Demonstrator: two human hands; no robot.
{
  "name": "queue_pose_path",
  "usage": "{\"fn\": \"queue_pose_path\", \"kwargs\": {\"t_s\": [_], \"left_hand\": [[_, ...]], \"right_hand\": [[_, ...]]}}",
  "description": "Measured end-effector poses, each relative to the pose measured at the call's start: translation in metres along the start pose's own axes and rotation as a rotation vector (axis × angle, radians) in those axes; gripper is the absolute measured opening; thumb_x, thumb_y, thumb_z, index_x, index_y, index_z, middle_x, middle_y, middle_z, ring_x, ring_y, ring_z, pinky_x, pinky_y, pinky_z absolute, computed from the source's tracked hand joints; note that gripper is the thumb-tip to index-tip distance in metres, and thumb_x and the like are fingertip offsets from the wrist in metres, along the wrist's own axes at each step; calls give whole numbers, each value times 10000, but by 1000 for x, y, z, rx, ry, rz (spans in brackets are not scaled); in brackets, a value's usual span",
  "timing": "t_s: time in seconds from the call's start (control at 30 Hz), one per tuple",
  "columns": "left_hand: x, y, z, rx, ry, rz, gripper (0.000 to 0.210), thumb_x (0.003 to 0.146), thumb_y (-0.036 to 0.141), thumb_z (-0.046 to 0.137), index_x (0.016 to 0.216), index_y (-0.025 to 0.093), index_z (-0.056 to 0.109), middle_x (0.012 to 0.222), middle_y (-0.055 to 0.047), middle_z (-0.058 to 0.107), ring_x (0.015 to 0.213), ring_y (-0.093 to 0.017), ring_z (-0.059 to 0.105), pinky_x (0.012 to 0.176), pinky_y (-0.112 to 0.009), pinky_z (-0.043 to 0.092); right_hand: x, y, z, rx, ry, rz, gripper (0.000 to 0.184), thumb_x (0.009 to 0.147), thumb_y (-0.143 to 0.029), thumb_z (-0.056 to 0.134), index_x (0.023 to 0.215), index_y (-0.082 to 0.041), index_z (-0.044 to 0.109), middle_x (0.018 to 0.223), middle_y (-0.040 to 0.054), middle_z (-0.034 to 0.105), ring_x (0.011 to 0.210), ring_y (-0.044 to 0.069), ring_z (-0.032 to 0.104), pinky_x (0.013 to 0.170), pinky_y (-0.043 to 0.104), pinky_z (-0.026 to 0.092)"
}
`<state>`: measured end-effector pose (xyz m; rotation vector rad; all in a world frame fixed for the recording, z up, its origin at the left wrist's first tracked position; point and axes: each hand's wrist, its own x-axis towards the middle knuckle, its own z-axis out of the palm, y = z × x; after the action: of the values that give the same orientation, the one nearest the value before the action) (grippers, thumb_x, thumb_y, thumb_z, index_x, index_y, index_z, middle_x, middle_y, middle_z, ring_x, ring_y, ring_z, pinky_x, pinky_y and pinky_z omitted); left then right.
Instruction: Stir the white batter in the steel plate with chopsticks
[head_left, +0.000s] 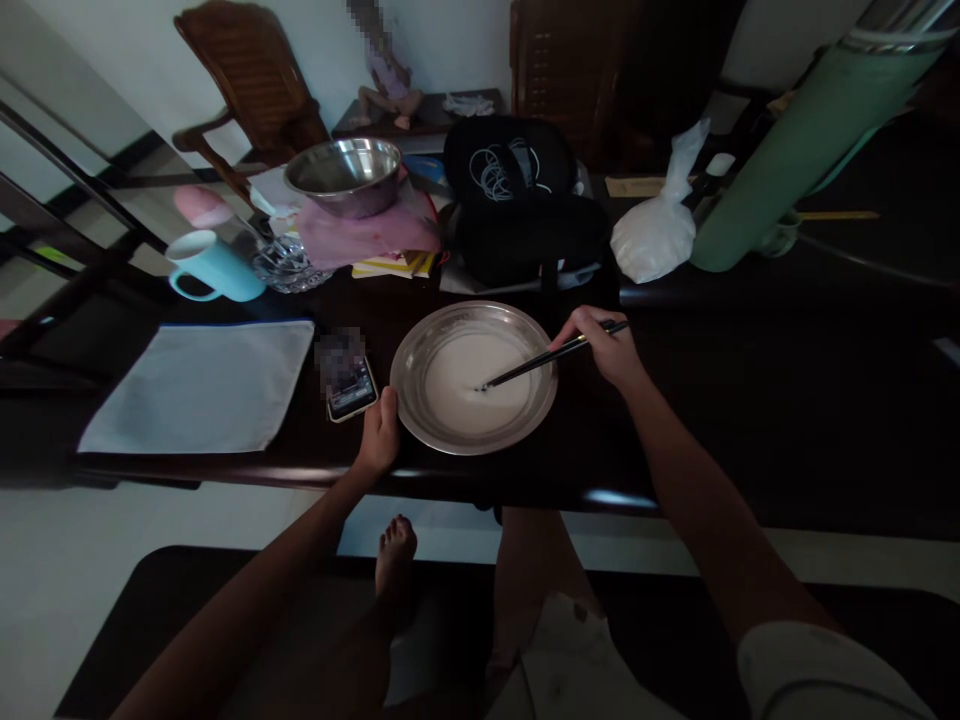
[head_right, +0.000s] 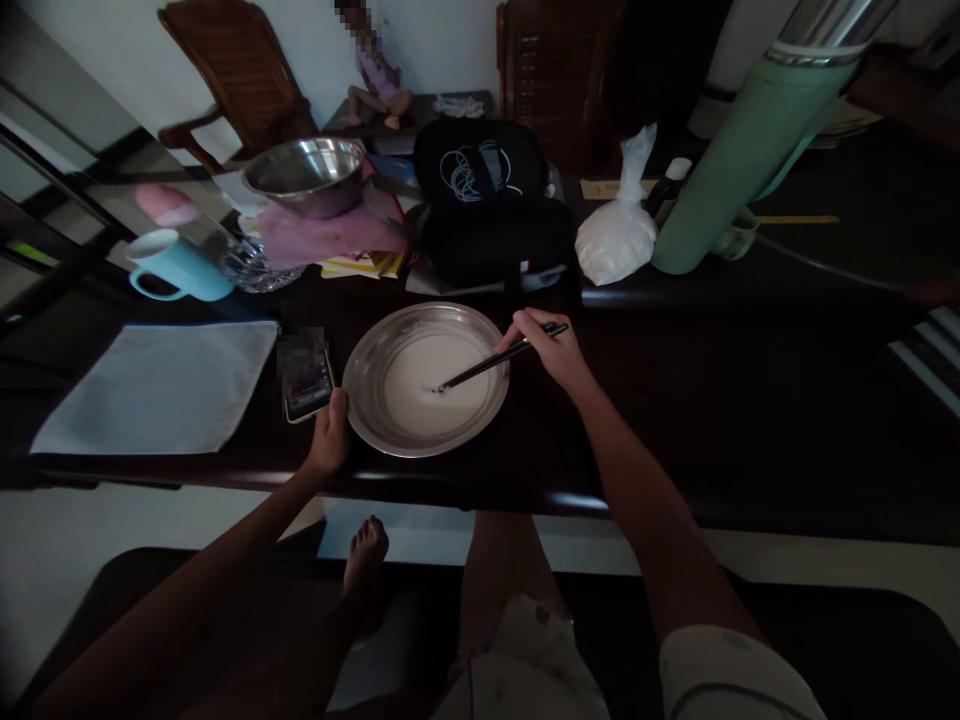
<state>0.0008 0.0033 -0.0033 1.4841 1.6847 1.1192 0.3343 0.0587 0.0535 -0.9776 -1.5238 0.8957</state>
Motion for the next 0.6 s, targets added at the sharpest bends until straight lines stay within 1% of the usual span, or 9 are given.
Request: {"fn": "queue_pose_path", "kwargs": {"t_s": [0.1,0.13,0.2,0.3,0.33,0.4,0.47,0.53,0.6], "left_hand": [[0,-2,0,-16,14,-9,603,877,698,371,559,201,497,521,-5,483,562,-166,489,579,-295,432],[0,-2,0,-16,17,-11,599,876,696,375,556,203,493,522,-5,481,564,-166,485,581,-296,430],[1,-3,0,-14,13,-12,602,871,702,375,555,204,493,532,-8,483,567,-166,477,580,-300,424],[1,-4,0,-24,13,-13,598,868,704,379,559,207,499,526,-7,471,569,-171,479,575,-303,421],[1,-4,1,-33,15,-15,588,871,697,386,564,208,504,521,-6,466,577,-176,488,579,-303,425],[1,-4,1,-54,20,-20,568,875,679,402,574,210,512,514,-5,461,598,-188,509,591,-304,434],[0,-4,1,-72,20,-29,552,874,670,417,584,211,518,515,-7,466,618,-196,522,601,-304,441],[0,-2,1,-76,21,-38,547,870,670,423,588,211,517,517,-6,467,624,-197,522,607,-304,441],[0,0,1,-65,22,-43,553,866,679,416,584,213,507,522,-5,465,618,-192,511,607,-305,435]], "right_hand": [[-1,0,3,-19,-113,3,384,926,-490,546,731,-240,763,748,14,757,751,170,693,758,320,521],[-1,0,4,-32,-130,0,359,922,-484,556,761,-244,769,784,13,764,788,173,697,781,321,520],[-1,-2,3,-51,-106,-6,335,922,-470,563,786,-249,775,815,12,767,809,173,697,793,320,515],[0,-2,0,-40,7,-4,395,939,-464,535,708,-236,759,726,13,747,705,157,673,719,308,507],[0,-2,-1,-30,27,-4,422,944,-466,522,676,-232,749,689,14,737,670,152,662,695,306,503],[0,-1,0,-18,10,-9,443,948,-471,513,653,-230,738,658,12,726,655,152,658,688,306,502],[-1,0,2,-28,-60,-5,409,941,-470,526,694,-235,750,708,11,743,715,159,677,731,309,508],[-1,-1,3,-51,-105,-1,360,933,-464,545,750,-243,764,783,10,760,788,165,689,778,312,508],[-1,-2,2,-67,-88,-7,341,929,-461,553,774,-246,769,815,11,764,808,164,689,792,312,506]]}}
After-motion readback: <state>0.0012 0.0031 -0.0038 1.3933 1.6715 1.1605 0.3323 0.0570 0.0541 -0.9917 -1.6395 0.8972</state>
